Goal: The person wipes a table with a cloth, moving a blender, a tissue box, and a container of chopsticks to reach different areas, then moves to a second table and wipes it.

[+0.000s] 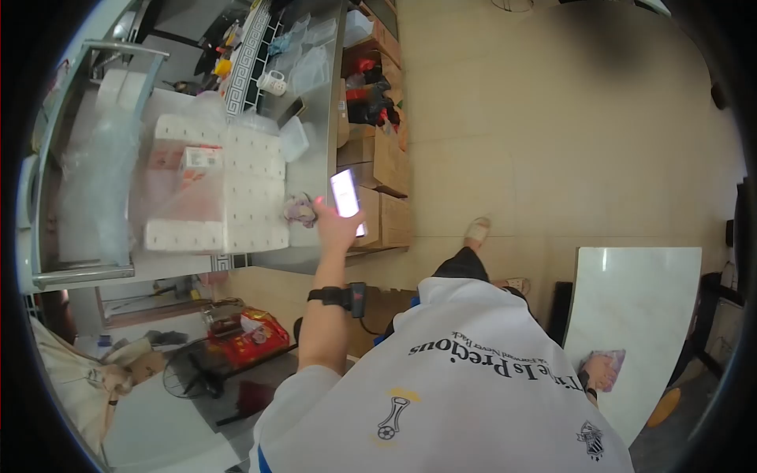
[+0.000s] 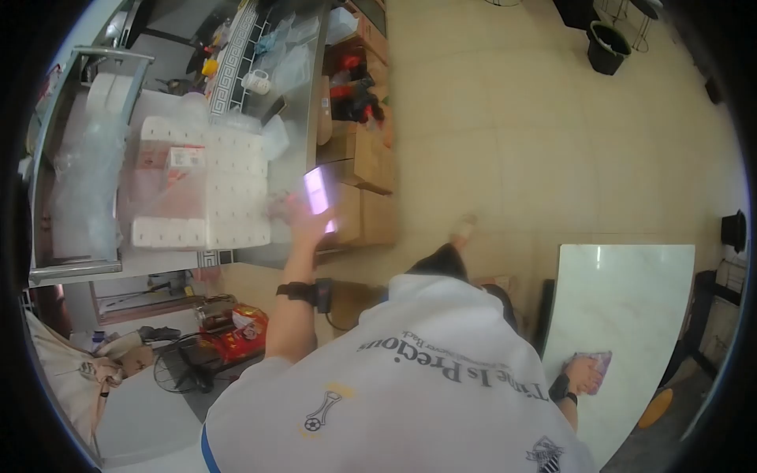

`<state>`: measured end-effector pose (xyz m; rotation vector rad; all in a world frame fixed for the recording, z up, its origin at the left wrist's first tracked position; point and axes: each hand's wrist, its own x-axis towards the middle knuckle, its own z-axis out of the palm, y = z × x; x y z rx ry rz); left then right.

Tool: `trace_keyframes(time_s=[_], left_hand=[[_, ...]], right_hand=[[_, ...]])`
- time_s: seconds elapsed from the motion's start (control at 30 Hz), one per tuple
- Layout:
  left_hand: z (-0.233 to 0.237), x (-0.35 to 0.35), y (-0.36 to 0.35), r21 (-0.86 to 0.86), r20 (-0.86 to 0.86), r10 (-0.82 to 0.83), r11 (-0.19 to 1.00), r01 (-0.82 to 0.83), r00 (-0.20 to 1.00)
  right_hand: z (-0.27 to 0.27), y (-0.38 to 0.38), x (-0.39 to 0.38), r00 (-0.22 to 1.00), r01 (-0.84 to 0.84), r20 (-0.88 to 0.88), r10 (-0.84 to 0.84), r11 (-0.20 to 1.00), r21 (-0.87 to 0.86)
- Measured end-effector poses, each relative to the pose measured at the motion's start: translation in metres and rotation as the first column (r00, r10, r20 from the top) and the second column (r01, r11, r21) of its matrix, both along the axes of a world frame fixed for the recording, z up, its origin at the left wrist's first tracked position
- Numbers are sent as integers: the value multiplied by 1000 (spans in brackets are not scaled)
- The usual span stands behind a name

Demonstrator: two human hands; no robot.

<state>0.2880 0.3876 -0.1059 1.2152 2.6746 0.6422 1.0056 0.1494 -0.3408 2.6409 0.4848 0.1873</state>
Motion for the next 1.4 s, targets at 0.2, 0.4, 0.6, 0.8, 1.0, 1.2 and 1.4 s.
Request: trace_keyframes(time_s=[0.2, 0.4, 0.6, 0.8, 1.0, 1.2, 1.4], left_hand=[[-40, -163, -3, -29, -103, 17, 999, -20, 995], [-67, -217, 70, -128, 233, 129, 987, -101, 964], [-1, -162, 85, -73, 465, 303, 949, -305, 832], [-39, -206, 80, -142, 405, 169, 982, -120, 899], [-51, -222, 111, -459, -54, -8, 888, -18, 998], [-63, -111, 187, -519, -473, -398, 847, 117, 786], [-106, 102, 233, -212, 5, -757, 637, 741, 653]], right_hand=[[18, 49, -20, 895, -437, -190, 404, 878, -195], [33, 54, -80, 961, -181, -204, 188, 982, 52], [49, 66, -115, 867, -413, -362, 343, 901, -137], [53, 69, -138, 937, 242, -337, -96, 872, 426], [51, 103, -150, 853, 511, -407, -328, 682, 522], [58, 122, -96, 932, 356, -257, -254, 774, 523], [69, 228, -132, 885, -147, -287, 368, 803, 577]])
